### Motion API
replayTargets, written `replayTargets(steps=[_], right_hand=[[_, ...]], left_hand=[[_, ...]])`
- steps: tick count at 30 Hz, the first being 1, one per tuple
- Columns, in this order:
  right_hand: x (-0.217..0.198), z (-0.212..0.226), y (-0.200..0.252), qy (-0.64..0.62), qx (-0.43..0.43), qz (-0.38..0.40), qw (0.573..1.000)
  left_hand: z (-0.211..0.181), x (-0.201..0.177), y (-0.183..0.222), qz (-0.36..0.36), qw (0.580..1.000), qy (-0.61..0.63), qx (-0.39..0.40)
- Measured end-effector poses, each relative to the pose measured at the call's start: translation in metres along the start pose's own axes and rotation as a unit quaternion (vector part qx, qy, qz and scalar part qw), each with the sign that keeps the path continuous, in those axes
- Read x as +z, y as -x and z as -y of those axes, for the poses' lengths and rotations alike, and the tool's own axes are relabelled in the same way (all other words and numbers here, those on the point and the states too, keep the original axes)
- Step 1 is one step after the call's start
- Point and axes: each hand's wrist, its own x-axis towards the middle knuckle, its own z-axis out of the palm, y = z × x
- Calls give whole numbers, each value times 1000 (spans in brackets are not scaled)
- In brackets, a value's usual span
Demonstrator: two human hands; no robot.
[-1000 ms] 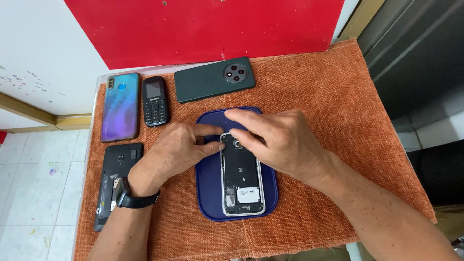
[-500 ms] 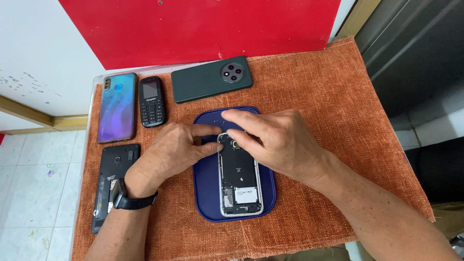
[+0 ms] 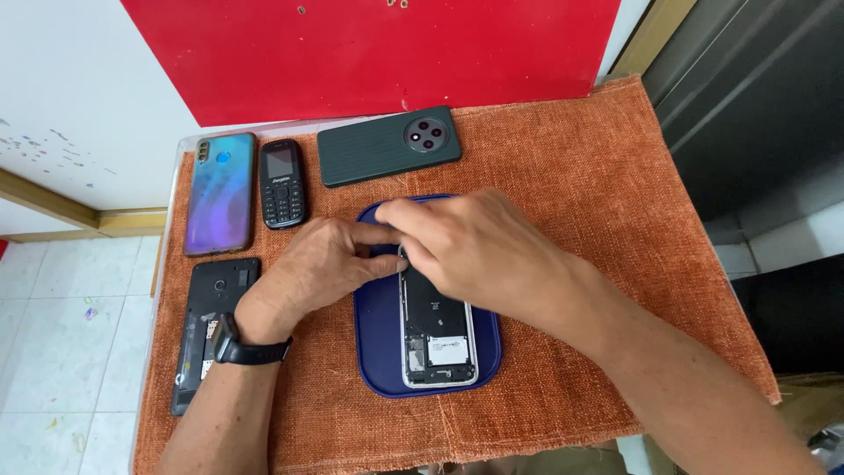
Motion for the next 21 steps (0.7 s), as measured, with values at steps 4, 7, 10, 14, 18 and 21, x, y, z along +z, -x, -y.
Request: replayTargets(steps=[4, 7, 10, 14, 18, 21], right_hand=[[8, -1, -14, 98, 67, 31, 992], [-4, 10, -22, 49, 101, 85, 990], [-7, 13, -22, -9, 154, 109, 982], [-1, 14, -16, -20, 118, -3, 993], [-5, 17, -11, -71, 111, 32, 991], [2, 15, -10, -13, 55, -30, 998]], left_hand=[[3, -1, 0, -18, 999, 13, 25], [5, -4, -1, -2, 999, -21, 28], [5, -3, -3, -1, 999, -20, 26], [5, -4, -5, 13, 999, -41, 7], [13, -1, -10, 16, 997, -69, 43], [4, -8, -5, 51, 996, -72, 4]])
